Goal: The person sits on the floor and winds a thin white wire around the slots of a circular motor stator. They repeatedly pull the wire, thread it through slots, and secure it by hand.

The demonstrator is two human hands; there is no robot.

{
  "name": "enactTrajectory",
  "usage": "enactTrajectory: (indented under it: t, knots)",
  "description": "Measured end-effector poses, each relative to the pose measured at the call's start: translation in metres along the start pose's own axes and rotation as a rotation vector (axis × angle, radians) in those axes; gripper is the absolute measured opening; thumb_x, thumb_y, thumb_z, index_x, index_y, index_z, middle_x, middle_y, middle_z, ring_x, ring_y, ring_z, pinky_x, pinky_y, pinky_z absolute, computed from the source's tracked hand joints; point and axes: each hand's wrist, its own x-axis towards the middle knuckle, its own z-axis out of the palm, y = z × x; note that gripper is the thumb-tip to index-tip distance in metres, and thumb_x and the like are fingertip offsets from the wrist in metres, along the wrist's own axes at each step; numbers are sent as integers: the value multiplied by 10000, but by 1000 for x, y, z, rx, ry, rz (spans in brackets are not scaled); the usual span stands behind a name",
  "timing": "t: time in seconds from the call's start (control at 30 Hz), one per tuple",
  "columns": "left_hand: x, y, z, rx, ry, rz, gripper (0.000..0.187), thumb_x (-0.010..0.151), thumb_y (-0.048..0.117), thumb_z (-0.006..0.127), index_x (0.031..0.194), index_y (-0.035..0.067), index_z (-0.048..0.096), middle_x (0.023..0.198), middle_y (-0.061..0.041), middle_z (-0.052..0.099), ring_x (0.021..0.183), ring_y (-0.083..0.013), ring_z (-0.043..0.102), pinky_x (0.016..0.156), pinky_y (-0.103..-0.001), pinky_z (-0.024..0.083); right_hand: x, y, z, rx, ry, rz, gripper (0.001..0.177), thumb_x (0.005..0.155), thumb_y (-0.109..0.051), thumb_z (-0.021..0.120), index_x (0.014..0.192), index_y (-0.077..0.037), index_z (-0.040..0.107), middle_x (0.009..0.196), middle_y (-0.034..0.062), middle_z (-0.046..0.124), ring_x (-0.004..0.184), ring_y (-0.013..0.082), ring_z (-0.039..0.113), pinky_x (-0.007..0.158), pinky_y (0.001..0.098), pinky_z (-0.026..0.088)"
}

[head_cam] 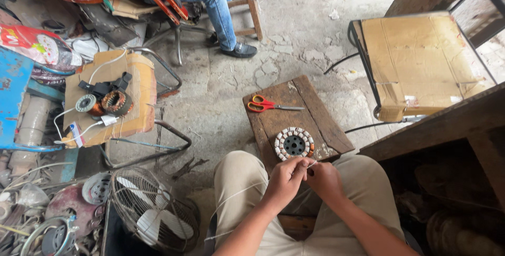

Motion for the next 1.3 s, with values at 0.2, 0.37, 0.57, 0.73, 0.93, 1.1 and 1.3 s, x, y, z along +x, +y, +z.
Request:
enactTrajectory:
  t: [0.2,0.37,0.57,0.73,0.93,1.1,1.3]
  knots:
    - [1,0,-1,-18,-3,-19,348,1093,280,532,1113,-3,732,740,-46,640,672,-80,580,620,-263,479,0,-6,-5,21,-4,-28,127,724,-241,764,737,-117,736,702,142,703,675,358,693,597,485,533]
    - [-1,0,1,-62,0,11,369,1092,301,532,1139,-18,713,872,-49,708,694,-84,584,650,-265,506,-4,-14,-12,-43,-56,-72,167,734,-284,762,753,-124,721,691,117,707,691,344,698,613,486,536]
    - [0,0,2,-20,-8,-77,299,1056,254,581,1135,0,719,849,-72,727,694,-85,607,624,-271,507,-15,-28,-29,-99,-232,-30,223,754,-348,743,798,-132,708,692,112,717,703,341,704,641,489,547]
    - [1,-13,3,42,-2,-171,272,1065,259,579,1127,44,735,784,-83,707,685,-92,636,632,-273,513,-27,-32,-42,-169,-327,15,300,804,-384,709,751,-89,718,688,144,705,707,341,708,695,486,555]
    - [-2,-26,6,127,18,-92,250,1016,257,655,1153,53,698,906,-97,758,797,-151,735,704,-306,559,-24,-33,-58,-68,-285,-75,238,798,-330,672,890,-121,740,678,185,687,691,381,687,669,519,539]
    - [-2,-16,5,156,-16,-185,249,992,264,656,1177,103,697,873,-90,742,720,-171,715,672,-312,542,-28,-37,-53,-130,-334,-74,222,784,-340,688,892,-154,742,678,142,702,685,349,699,667,498,543]
    - [-1,-4,3,160,-33,-219,242,996,223,624,1200,117,700,871,-59,718,686,-178,686,654,-313,532,-28,-32,-38,-196,-340,-129,194,765,-334,706,857,-168,744,685,108,709,690,325,701,645,483,549]
